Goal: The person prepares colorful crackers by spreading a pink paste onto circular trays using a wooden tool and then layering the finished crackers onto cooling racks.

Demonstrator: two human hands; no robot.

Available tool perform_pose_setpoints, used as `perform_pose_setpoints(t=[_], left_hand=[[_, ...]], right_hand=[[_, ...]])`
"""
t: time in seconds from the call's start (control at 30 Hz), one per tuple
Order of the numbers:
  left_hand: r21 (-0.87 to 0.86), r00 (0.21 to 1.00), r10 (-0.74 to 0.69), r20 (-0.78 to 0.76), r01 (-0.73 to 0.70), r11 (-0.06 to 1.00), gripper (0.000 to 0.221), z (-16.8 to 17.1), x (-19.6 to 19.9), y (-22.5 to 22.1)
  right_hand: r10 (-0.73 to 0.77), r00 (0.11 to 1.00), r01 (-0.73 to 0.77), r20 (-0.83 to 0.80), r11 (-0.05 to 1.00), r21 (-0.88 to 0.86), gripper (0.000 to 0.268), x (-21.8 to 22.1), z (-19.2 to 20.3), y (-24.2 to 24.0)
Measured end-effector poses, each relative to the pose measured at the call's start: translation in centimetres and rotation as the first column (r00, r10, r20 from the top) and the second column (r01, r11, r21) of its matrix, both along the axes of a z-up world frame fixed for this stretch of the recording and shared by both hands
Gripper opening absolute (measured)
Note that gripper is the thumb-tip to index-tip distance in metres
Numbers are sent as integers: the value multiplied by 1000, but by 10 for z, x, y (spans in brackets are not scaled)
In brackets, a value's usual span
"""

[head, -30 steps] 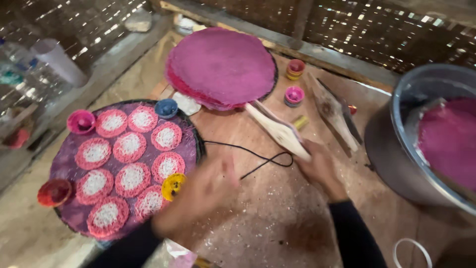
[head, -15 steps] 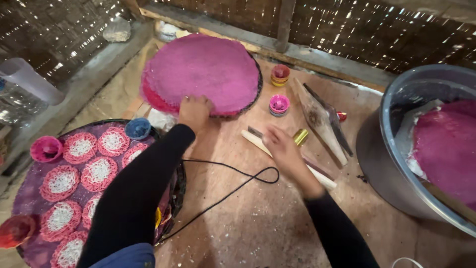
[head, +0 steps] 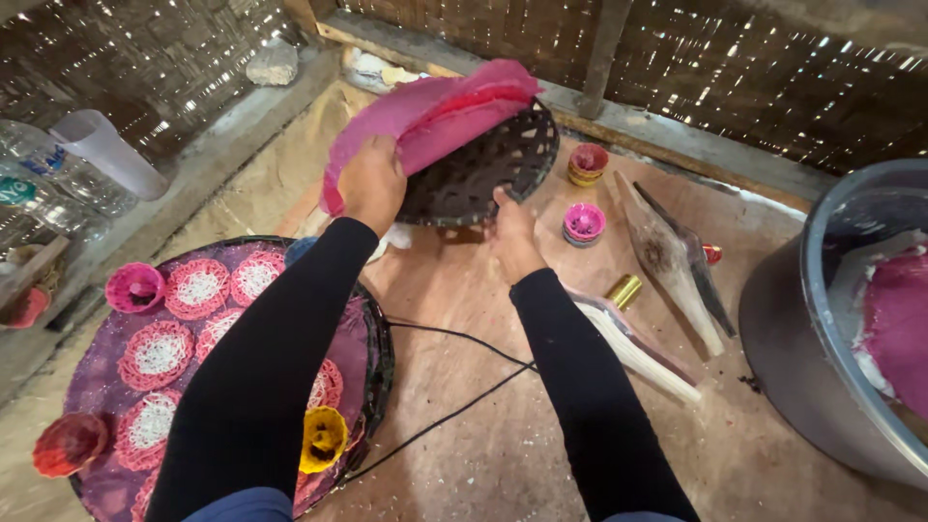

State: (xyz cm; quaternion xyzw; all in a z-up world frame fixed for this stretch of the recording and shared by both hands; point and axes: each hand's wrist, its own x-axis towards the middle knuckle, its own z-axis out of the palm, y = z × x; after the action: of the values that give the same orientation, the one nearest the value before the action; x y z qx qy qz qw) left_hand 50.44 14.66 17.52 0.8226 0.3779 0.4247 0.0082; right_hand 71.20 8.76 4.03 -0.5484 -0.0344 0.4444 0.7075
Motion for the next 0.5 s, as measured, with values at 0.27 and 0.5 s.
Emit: perform_pose_setpoints(t=[0.27,0.5], left_hand=[[81,991,-70,112,61,995,14,10,6,-16],[30,980,-6,198,0,1000,20,14,11,-23]], right_hand=[[-59,415,483,908,860,-165,43,10,31,-11],[-526,776,336,348,812,476,26,11,54,-7]])
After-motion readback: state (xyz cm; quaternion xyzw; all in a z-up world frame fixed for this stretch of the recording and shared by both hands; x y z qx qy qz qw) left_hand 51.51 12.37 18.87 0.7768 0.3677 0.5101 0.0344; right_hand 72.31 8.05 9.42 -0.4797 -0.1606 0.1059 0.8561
